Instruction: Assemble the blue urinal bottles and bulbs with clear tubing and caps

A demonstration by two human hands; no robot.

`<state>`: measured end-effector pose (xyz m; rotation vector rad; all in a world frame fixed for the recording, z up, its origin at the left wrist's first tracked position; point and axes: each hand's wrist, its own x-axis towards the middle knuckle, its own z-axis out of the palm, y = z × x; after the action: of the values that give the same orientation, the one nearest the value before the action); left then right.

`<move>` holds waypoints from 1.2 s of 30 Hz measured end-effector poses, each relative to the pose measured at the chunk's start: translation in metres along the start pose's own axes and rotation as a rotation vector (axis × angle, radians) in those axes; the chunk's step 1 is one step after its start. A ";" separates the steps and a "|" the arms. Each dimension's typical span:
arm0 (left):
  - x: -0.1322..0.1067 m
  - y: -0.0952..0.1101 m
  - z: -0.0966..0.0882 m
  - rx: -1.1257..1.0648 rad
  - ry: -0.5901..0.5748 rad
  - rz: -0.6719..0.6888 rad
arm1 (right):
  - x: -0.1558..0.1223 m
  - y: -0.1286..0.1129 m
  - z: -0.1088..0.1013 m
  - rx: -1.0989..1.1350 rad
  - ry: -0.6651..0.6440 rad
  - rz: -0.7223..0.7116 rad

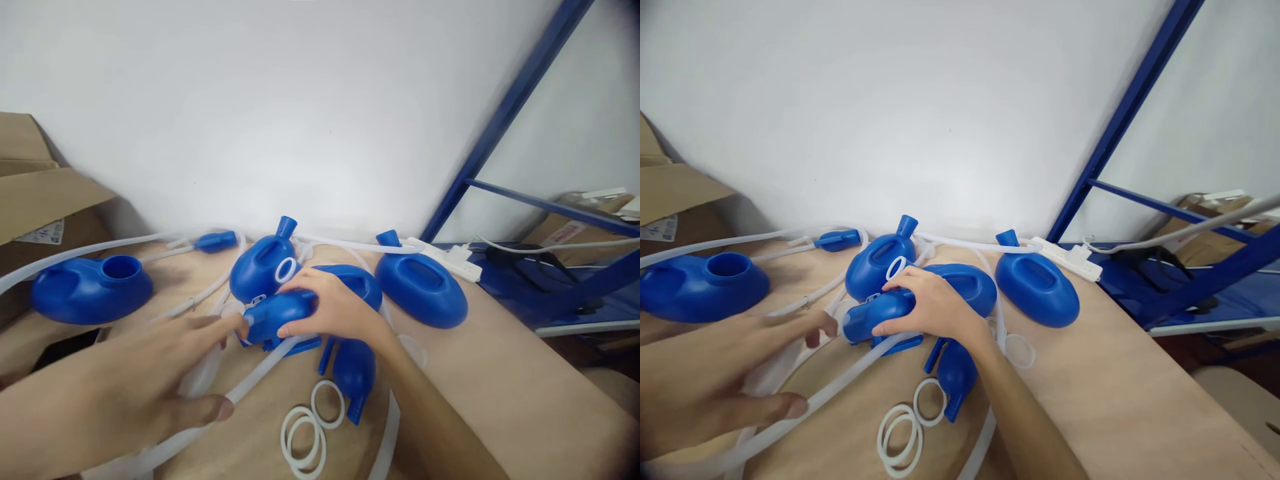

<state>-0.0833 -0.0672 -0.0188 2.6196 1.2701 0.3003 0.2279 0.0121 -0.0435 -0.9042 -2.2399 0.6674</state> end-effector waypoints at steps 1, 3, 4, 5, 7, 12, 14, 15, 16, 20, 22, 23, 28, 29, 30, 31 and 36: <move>0.010 0.008 0.003 0.059 -0.093 -0.020 | 0.000 -0.003 0.001 -0.047 0.043 0.035; 0.029 0.028 0.010 0.093 -0.240 -0.050 | -0.002 -0.011 0.001 -0.117 0.133 0.080; 0.038 0.039 0.011 0.087 -0.308 -0.048 | -0.003 -0.015 0.001 -0.142 0.172 0.098; 0.046 0.049 0.012 0.069 -0.348 -0.036 | -0.004 -0.018 0.001 -0.156 0.198 0.112; 0.059 0.064 0.011 0.014 -0.384 0.022 | -0.004 -0.020 0.002 -0.146 0.219 0.126; 0.067 0.070 0.013 -0.034 -0.303 0.165 | 0.001 -0.006 0.005 0.091 0.169 0.153; 0.065 0.067 0.019 -0.008 -0.242 0.231 | 0.004 0.001 0.006 0.200 0.097 0.193; 0.064 0.066 0.022 0.007 -0.212 0.259 | 0.005 0.003 0.007 0.237 0.063 0.213; 0.063 0.066 0.025 0.019 -0.194 0.280 | 0.005 0.003 0.007 0.255 0.034 0.228; 0.062 0.070 0.031 0.044 -0.191 0.298 | 0.002 -0.005 0.007 0.111 0.006 0.218; 0.063 0.072 0.031 0.051 -0.222 0.286 | 0.000 -0.011 0.003 0.042 0.057 0.194; 0.063 0.073 0.031 0.051 -0.255 0.267 | -0.001 -0.013 0.001 0.038 0.111 0.191; 0.065 0.063 0.021 -0.020 -0.383 0.132 | -0.003 -0.011 -0.023 0.231 0.476 0.235; 0.065 0.057 0.017 -0.041 -0.376 0.111 | -0.004 -0.008 -0.029 0.279 0.532 0.238; 0.064 0.050 0.012 -0.060 -0.365 0.093 | -0.005 -0.006 -0.035 0.317 0.577 0.241; 0.062 0.041 0.006 -0.080 -0.344 0.075 | -0.007 -0.003 -0.041 0.347 0.605 0.244; 0.052 0.003 -0.027 -0.092 -0.111 0.111 | -0.018 0.002 -0.060 0.454 0.605 0.227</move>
<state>-0.0569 -0.0246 0.0128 2.5937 1.0528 0.2218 0.2809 0.0131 -0.0106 -0.9691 -1.3933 0.8276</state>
